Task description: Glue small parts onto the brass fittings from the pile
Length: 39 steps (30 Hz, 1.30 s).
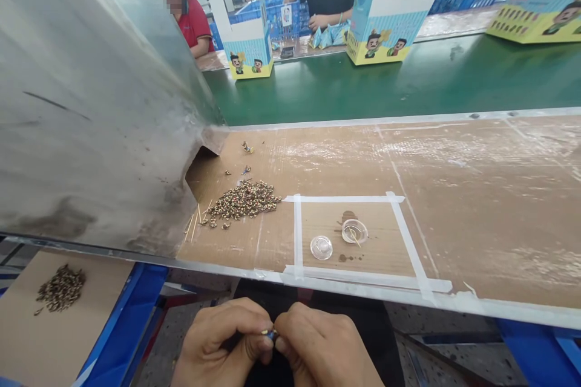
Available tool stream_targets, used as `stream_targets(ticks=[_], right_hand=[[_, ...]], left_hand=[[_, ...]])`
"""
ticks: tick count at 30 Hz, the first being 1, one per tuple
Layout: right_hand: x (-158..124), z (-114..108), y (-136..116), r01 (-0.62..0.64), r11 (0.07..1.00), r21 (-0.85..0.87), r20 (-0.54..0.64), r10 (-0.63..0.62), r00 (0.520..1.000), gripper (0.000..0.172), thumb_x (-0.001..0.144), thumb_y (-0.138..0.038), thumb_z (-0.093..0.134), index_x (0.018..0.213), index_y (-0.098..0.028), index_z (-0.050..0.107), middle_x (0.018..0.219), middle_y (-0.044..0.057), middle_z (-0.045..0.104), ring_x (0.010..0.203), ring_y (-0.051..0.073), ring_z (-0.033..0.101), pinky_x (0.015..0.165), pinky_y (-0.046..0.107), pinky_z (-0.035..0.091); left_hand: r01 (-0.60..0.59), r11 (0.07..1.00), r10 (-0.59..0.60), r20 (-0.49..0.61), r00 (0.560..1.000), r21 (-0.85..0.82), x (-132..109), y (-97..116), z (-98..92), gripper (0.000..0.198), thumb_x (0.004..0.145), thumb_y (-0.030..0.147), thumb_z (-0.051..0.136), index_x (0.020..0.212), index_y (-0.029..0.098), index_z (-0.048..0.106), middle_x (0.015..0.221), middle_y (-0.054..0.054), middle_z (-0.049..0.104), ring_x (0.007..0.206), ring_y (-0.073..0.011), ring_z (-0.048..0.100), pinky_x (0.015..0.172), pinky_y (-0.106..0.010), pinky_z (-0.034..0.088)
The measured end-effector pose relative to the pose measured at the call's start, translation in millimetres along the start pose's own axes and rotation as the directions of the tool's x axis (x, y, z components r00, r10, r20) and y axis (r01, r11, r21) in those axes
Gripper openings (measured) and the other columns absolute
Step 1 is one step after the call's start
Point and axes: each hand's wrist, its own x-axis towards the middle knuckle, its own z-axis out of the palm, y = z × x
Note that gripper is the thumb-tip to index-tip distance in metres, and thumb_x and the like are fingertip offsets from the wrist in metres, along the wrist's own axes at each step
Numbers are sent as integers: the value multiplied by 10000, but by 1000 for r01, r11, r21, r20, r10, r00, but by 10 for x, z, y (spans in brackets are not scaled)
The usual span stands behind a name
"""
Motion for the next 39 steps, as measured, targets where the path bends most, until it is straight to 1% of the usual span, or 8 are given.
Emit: stream_targets(ticks=[3,6,10,13,18,21,31,39], right_hand=[[-25,16,1,-10,1000,-16,-5,10,1000,240,1057,-61,395,985,-241,536,735,-38,582,581,123,580,552,236,424],[0,-7,-28,-68,997,-33,77,71,995,250,1043,-28,416,1003,-240,543,780,-25,616,639,135,617,616,247,455],[61,-30,-35,-7,1000,-23,68,9,998,251,1004,-13,420,987,-240,527,743,-31,585,594,133,588,563,244,429],[70,-6,4,-31,999,-14,80,32,996,257,1002,-9,413,983,-241,523,745,-29,580,594,132,571,565,243,419],[67,66,86,-79,997,1,83,79,993,260,1017,-27,382,965,-245,515,758,-28,563,625,137,547,585,244,399],[85,87,137,-106,994,-7,68,106,992,253,1023,-49,377,930,-245,506,738,-33,554,608,137,537,577,248,389],[157,97,298,-124,992,23,32,124,992,251,1041,-60,382,922,-244,506,726,-43,543,595,127,523,574,235,390],[162,101,379,-96,994,42,37,95,995,252,1032,-53,390,916,-249,497,716,-46,527,585,131,519,564,244,371]], left_hand=[[-14,1000,14,-1,1000,1,15,15,-4,151,903,21,721,891,171,722,657,-14,721,565,-123,688,576,-171,559],[-3,1000,3,-6,1000,14,19,37,-15,153,913,27,709,869,172,722,656,-18,734,579,-126,693,596,-175,561],[13,1000,-13,4,1000,18,9,19,-39,149,915,36,708,855,171,728,652,-21,733,584,-132,688,594,-187,553],[28,999,-28,-8,1000,26,19,-45,-41,139,918,59,725,836,172,732,682,-24,749,601,-131,694,610,-189,553],[73,997,-73,-29,997,-7,40,-206,-34,136,900,68,769,831,184,754,761,-37,791,781,-194,769,768,-269,618],[77,997,-77,-30,997,-9,45,-289,-41,136,896,68,770,838,190,759,784,-39,803,867,-219,792,835,-299,626],[78,996,-79,22,997,40,176,-391,-61,130,906,64,750,846,179,758,802,-48,806,822,-214,775,814,-315,605],[48,998,-52,79,996,43,242,-425,-113,136,896,52,742,822,163,766,780,-69,805,777,-212,771,763,-306,619]])
